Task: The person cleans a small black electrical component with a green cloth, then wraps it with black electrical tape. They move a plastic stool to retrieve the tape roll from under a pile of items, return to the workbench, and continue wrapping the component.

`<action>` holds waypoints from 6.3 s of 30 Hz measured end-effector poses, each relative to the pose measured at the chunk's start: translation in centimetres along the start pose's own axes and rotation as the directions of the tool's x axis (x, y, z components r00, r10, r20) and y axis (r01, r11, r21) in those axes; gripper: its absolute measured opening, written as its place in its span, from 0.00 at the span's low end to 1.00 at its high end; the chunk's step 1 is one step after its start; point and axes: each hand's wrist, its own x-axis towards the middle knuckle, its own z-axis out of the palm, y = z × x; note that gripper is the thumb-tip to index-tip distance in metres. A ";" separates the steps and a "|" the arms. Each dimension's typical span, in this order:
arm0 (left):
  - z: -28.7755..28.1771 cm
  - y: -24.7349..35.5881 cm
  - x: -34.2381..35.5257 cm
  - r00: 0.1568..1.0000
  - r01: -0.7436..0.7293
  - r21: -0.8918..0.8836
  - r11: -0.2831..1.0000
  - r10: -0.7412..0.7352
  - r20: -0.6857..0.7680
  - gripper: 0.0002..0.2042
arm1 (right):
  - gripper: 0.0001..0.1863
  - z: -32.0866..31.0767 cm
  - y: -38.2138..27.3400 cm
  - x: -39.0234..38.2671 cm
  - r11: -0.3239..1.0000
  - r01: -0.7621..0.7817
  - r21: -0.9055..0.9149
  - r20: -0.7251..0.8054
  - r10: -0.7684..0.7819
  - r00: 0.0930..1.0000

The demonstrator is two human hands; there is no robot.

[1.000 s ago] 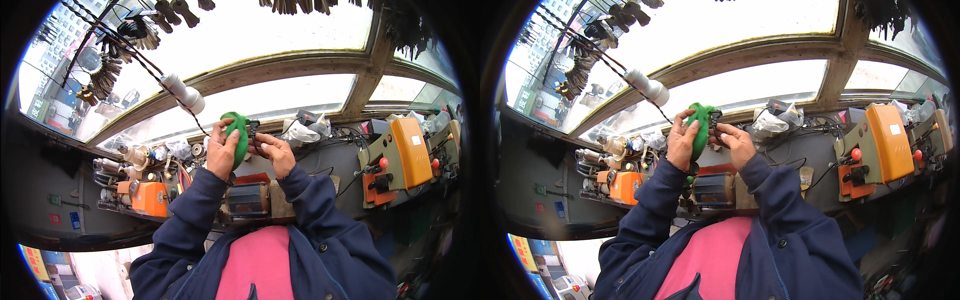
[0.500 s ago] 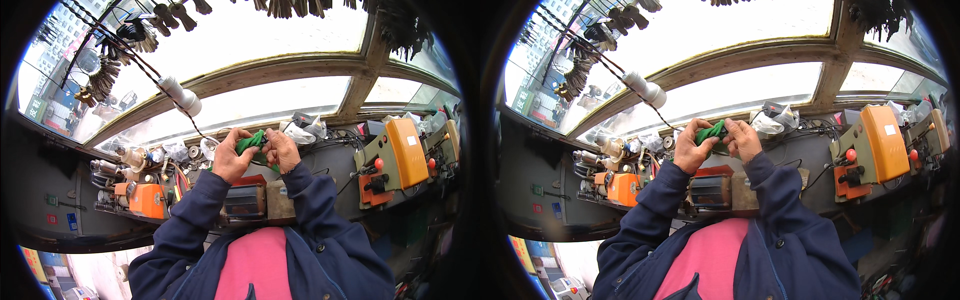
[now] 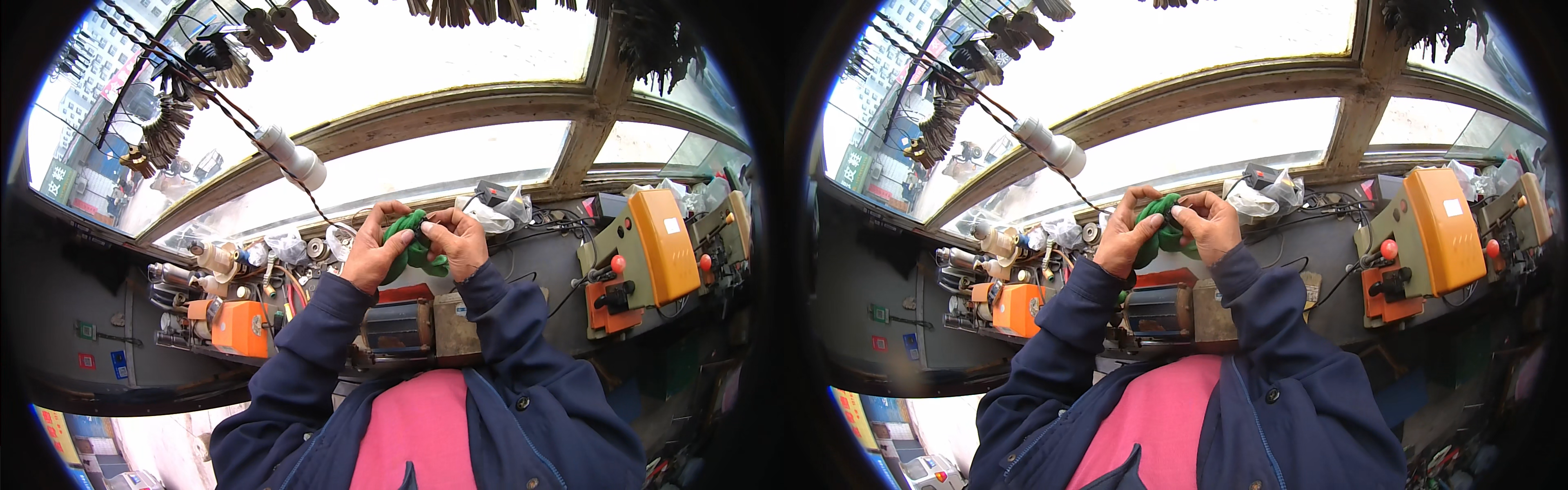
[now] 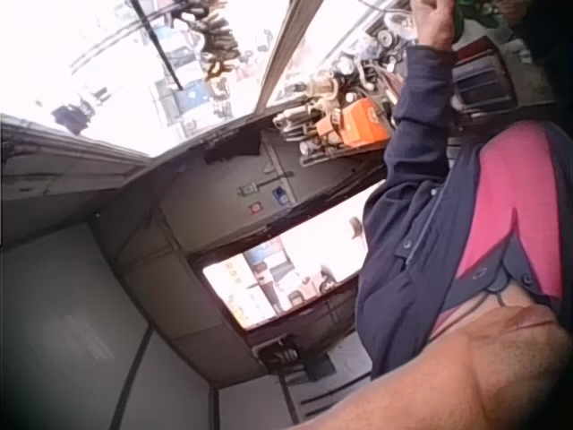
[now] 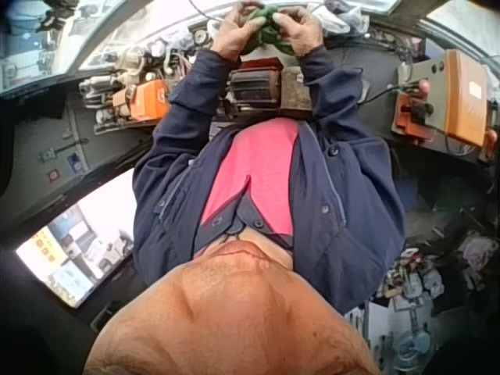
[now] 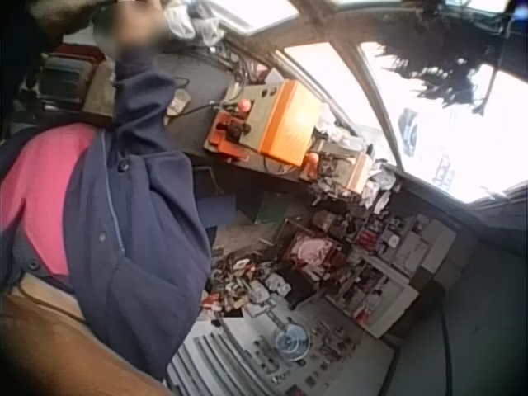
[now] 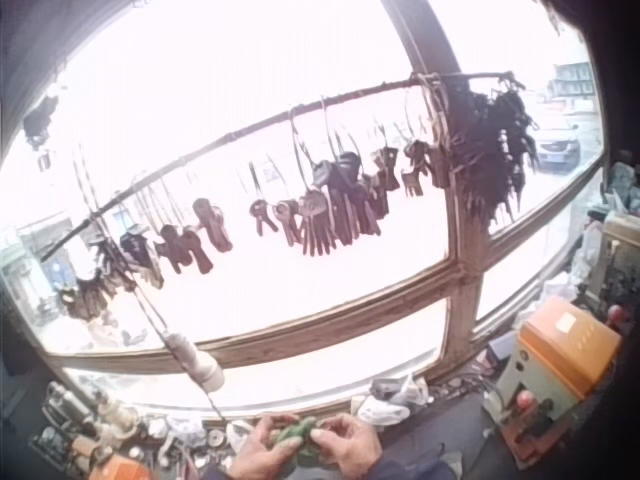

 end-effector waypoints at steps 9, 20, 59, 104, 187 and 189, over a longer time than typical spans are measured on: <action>2.1 0.1 -0.8 0.800 -0.362 0.857 0.368 0.594 0.083 0.13 | 0.11 -0.7 0.5 -0.1 0.919 -0.177 0.353 0.056 0.168 0.984; 0.5 0.6 -1.0 0.994 -0.108 0.217 0.970 0.100 0.046 0.15 | 0.12 -1.1 0.6 -0.2 0.918 -0.163 0.362 0.072 0.147 0.986; 0.9 1.5 -1.6 0.908 -0.225 0.634 0.740 0.395 -0.139 0.12 | 0.14 -1.5 -0.1 -0.5 0.999 -0.002 -0.048 0.073 0.006 0.997; -15.8 10.0 -25.4 0.360 -0.721 0.226 0.655 0.633 -0.685 0.36 | 0.17 0.9 7.0 5.4 0.210 0.200 -0.957 0.288 0.603 0.744; -4.6 -1.5 2.8 0.973 0.180 0.177 0.968 -0.201 0.112 0.10 | 0.10 0.3 2.3 0.9 0.693 0.444 -0.569 0.257 -0.362 0.896; -4.6 -1.6 3.0 0.974 0.195 0.265 0.944 -0.218 0.063 0.10 | 0.10 0.3 2.5 0.8 0.650 0.497 -0.575 0.322 -0.378 0.868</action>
